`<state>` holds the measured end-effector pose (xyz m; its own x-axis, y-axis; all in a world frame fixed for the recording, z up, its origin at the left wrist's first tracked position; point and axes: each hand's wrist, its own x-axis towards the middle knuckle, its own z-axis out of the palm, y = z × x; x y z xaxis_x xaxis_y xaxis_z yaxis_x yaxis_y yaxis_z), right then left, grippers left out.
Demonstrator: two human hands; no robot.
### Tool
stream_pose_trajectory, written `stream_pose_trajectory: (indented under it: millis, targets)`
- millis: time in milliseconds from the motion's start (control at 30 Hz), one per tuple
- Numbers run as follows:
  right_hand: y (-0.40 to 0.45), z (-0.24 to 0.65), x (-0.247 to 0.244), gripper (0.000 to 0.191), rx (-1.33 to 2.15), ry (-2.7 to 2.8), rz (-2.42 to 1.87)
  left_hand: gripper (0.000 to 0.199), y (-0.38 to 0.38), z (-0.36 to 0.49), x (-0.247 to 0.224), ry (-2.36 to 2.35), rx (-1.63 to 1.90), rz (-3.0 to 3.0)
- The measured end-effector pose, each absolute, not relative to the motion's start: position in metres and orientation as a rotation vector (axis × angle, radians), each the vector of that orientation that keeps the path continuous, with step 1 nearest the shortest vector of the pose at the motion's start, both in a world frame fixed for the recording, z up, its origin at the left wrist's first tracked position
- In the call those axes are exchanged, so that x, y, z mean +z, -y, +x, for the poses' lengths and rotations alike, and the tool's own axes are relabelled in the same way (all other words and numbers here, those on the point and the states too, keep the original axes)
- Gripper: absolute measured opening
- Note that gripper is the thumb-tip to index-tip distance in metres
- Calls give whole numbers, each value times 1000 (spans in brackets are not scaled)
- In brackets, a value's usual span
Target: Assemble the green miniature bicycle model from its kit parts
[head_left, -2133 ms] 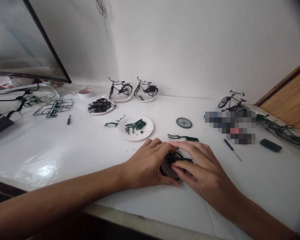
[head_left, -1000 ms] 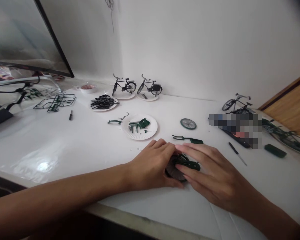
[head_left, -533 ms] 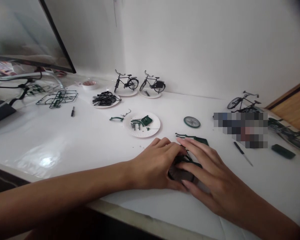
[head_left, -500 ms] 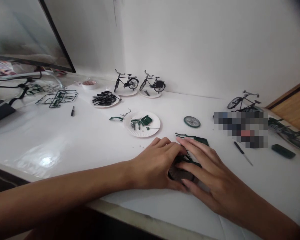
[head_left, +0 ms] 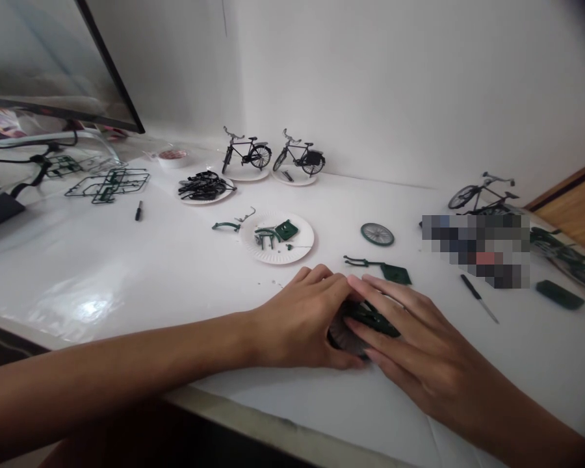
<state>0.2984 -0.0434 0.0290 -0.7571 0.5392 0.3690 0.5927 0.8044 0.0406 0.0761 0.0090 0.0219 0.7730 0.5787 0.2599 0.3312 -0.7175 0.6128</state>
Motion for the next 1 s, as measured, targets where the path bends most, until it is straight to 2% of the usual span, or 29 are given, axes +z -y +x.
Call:
stream_pose_trajectory:
  millis: [367,533,767,1000]
  targets:
    - [47,298,34,27,-444,2655,-763,54,-9,76,22,-712,595,2421]
    - [46,297,32,28,-346,2638,-788,59,-10,76,21,-695,619,2402]
    - [48,296,26,32,-137,2527,-917,56,-7,75,21,-703,614,2388]
    - [46,296,15,31,187,2297,-1040,60,-6,75,21,-718,617,2357]
